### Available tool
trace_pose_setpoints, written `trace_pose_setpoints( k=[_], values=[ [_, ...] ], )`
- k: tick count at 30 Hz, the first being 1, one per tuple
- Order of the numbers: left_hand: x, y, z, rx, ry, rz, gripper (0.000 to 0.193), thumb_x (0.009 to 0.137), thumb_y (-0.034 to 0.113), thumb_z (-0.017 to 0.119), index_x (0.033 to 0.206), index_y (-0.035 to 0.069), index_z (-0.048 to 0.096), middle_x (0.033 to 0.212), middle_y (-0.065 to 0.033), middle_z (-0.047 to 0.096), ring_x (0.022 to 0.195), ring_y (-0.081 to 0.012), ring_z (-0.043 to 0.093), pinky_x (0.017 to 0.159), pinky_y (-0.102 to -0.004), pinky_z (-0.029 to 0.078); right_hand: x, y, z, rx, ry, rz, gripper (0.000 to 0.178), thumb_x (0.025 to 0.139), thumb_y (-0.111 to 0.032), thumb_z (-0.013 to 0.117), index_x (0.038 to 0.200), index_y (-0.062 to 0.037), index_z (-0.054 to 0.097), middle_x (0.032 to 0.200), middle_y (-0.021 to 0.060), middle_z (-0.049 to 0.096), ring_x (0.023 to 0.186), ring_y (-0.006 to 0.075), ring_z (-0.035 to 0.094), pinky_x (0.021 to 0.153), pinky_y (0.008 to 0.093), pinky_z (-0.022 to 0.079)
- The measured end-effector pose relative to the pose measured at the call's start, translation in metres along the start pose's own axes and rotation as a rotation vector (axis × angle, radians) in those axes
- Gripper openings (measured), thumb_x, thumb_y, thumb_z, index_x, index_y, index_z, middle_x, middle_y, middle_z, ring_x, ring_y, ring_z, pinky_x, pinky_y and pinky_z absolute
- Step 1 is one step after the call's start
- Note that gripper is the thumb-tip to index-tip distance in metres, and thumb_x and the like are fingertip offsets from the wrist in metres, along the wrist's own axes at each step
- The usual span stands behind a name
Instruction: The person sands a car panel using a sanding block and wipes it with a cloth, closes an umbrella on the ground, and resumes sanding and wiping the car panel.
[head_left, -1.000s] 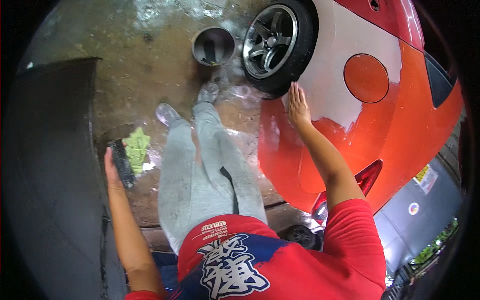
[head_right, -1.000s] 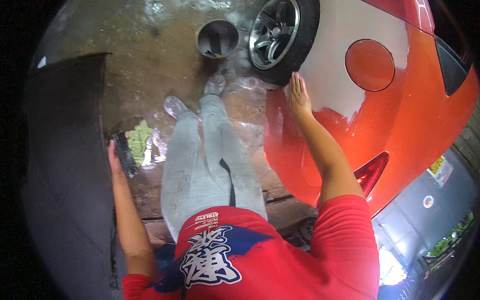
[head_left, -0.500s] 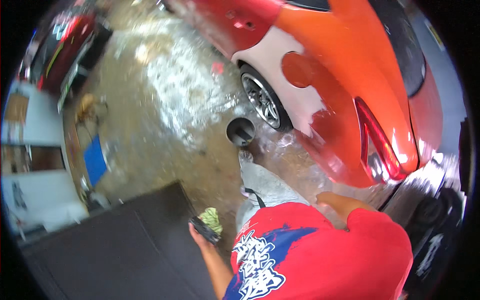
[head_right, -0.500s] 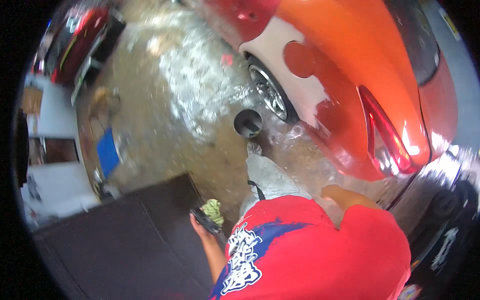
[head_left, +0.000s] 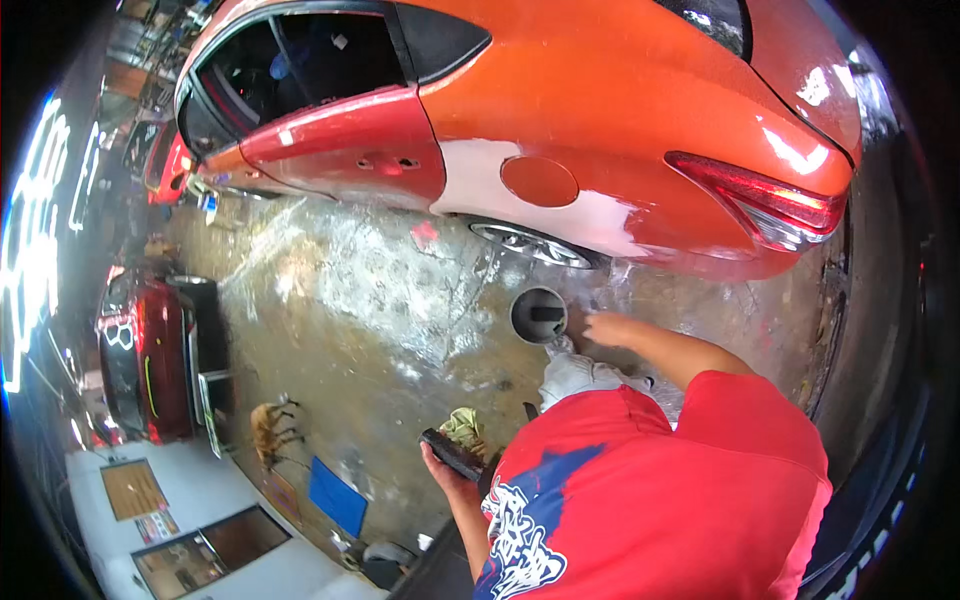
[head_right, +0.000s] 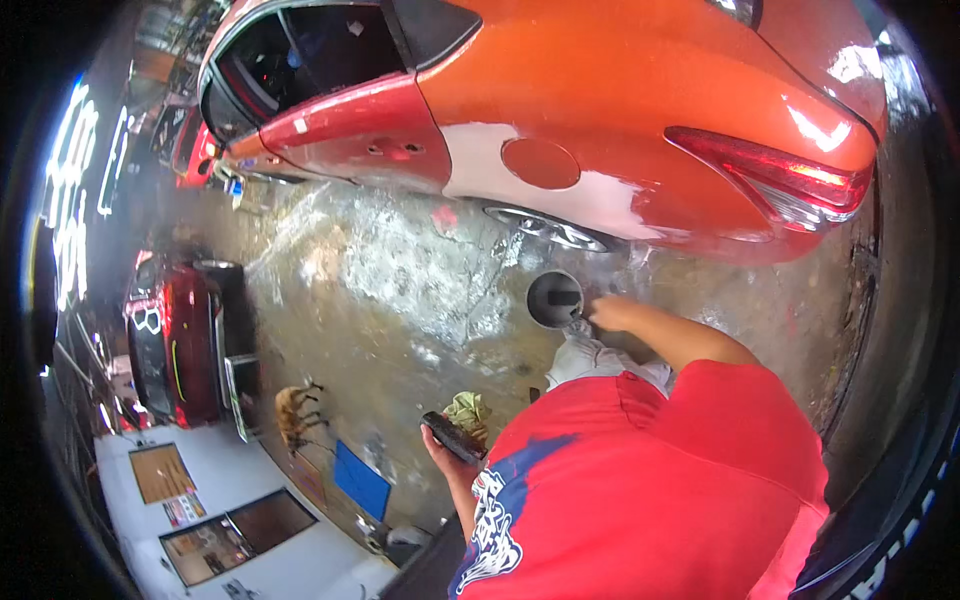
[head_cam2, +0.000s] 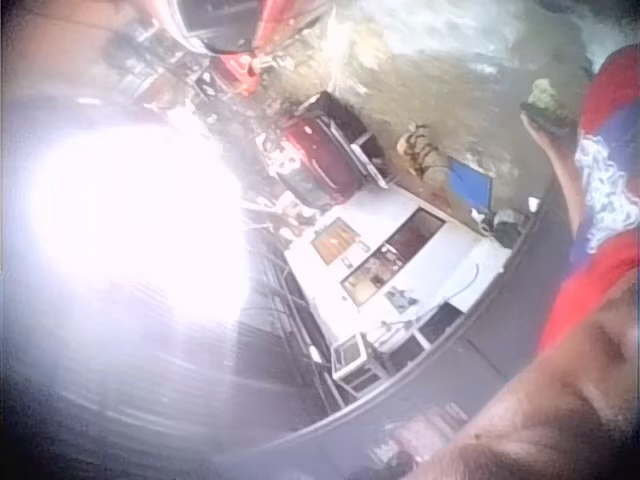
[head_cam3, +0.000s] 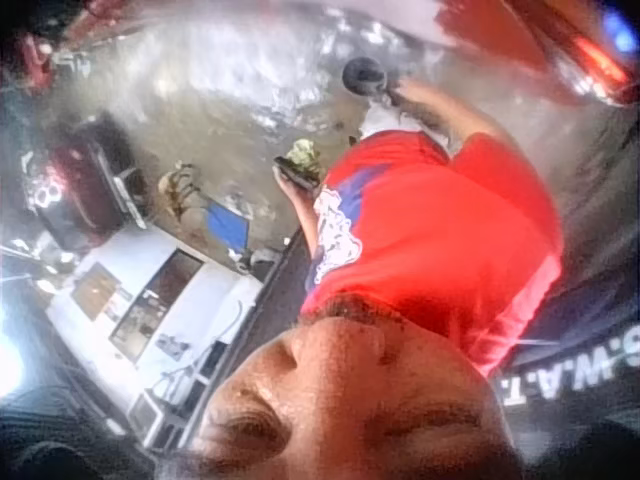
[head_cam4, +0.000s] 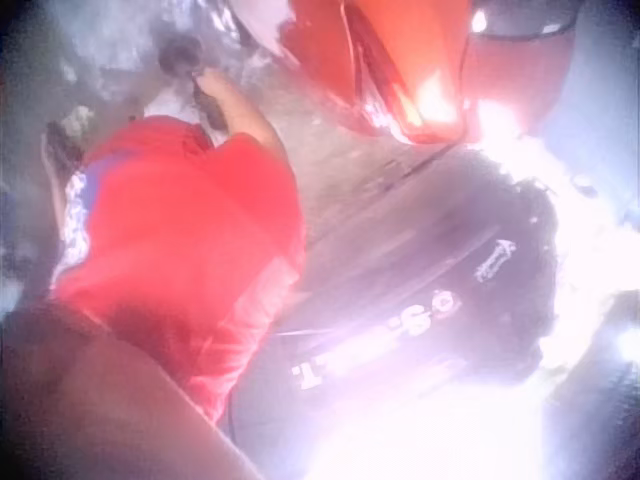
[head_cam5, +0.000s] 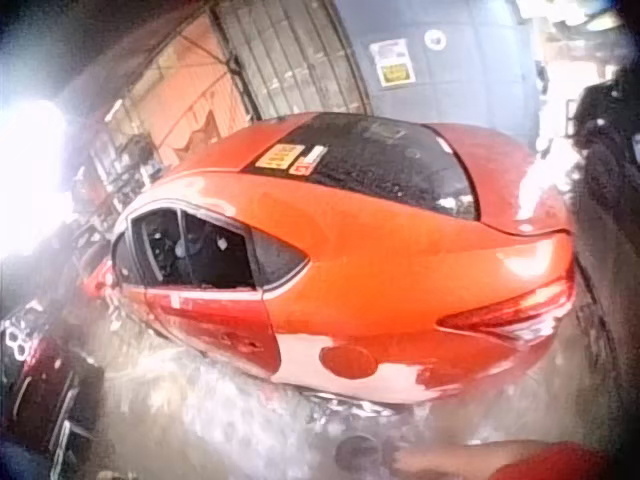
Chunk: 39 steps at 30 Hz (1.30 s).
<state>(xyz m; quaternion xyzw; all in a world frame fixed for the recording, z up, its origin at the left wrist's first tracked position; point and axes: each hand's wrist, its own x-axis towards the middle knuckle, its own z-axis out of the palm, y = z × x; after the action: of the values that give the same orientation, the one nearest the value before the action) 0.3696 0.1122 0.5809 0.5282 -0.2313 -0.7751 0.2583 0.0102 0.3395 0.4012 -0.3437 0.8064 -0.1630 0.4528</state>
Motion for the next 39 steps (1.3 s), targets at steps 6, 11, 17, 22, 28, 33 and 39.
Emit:
trace_pose_setpoints(
  k=[6,11,17,22,28,33,39],
  values=[
    [0.054,0.065,0.005,0.030,-0.052,0.069,0.055,0.093,0.059,0.052,0.116,0.010,0.060,0.113,-0.0084,0.065,0.103,-0.0280,0.065,0.085,-0.0471,0.055,0.072,-0.258,-0.015,0.146,-0.081,-0.492,0.051,0.092,-0.046,0.057,0.108,0.0016,0.067,0.107,0.0265,0.068,0.102,0.0422,0.065,0.086,0.0513,0.050],
    [0.107,0.105,0.024,-0.004,-0.202,0.071,0.055,0.096,0.058,0.048,0.121,0.010,0.057,0.118,-0.0099,0.063,0.109,-0.0283,0.063,0.089,-0.0477,0.053,0.061,-0.398,-0.005,0.431,-0.126,-0.686,0.059,0.089,-0.054,0.060,0.105,0.0018,0.067,0.099,0.0252,0.069,0.092,0.0416,0.067,0.081,0.0487,0.051],
    [0.179,0.153,0.026,0.119,-0.233,0.027,0.052,0.098,0.056,0.046,0.128,0.014,0.055,0.125,-0.0073,0.060,0.114,-0.0236,0.059,0.094,-0.0425,0.048,0.103,-0.451,0.019,0.334,0.044,-0.598,0.044,0.077,-0.032,0.069,0.100,0.0049,0.064,0.099,0.0269,0.064,0.090,0.0431,0.067,0.081,0.0493,0.054],
    [0.217,0.211,0.028,0.115,-0.249,0.121,0.046,0.102,0.045,0.045,0.126,0.007,0.054,0.129,-0.0088,0.057,0.118,-0.0214,0.054,0.098,-0.0397,0.044,0.152,-0.505,0.031,0.336,0.087,-0.514,0.036,0.079,-0.024,0.062,0.100,0.0050,0.064,0.099,0.0281,0.066,0.092,0.0420,0.067,0.084,0.0484,0.053],
    [0.265,0.301,0.010,0.213,-0.329,0.165,0.028,0.099,0.021,0.053,0.118,0.003,0.060,0.110,-0.0079,0.065,0.102,-0.0209,0.063,0.089,-0.0363,0.049,0.232,-0.528,0.061,0.911,0.127,-0.492,0.059,0.088,-0.002,0.059,0.144,0.0007,0.041,0.133,0.0174,0.058,0.124,0.0242,0.055,0.104,0.0372,0.045],
    [0.281,0.347,0.010,0.354,-0.414,0.061,0.030,0.095,0.015,0.062,0.124,0.009,0.056,0.107,-0.0077,0.064,0.083,-0.0195,0.067,0.061,-0.0366,0.060,0.206,-0.573,0.041,1.026,0.165,-0.462,0.062,0.095,-0.006,0.059,0.150,0.0001,0.034,0.141,0.0173,0.051,0.131,0.0231,0.049,0.108,0.0363,0.041],
    [0.313,0.361,0.008,0.343,-0.515,0.216,0.025,0.088,0.006,0.070,0.111,0.001,0.062,0.122,-0.0104,0.058,0.113,-0.0202,0.057,0.094,-0.0314,0.048,0.178,-0.609,0.007,0.697,0.369,-0.617,0.082,0.088,-0.012,0.071,0.156,-0.0031,0.025,0.150,0.0145,0.041,0.137,0.0223,0.041,0.116,0.0357,0.031]
  ],
)
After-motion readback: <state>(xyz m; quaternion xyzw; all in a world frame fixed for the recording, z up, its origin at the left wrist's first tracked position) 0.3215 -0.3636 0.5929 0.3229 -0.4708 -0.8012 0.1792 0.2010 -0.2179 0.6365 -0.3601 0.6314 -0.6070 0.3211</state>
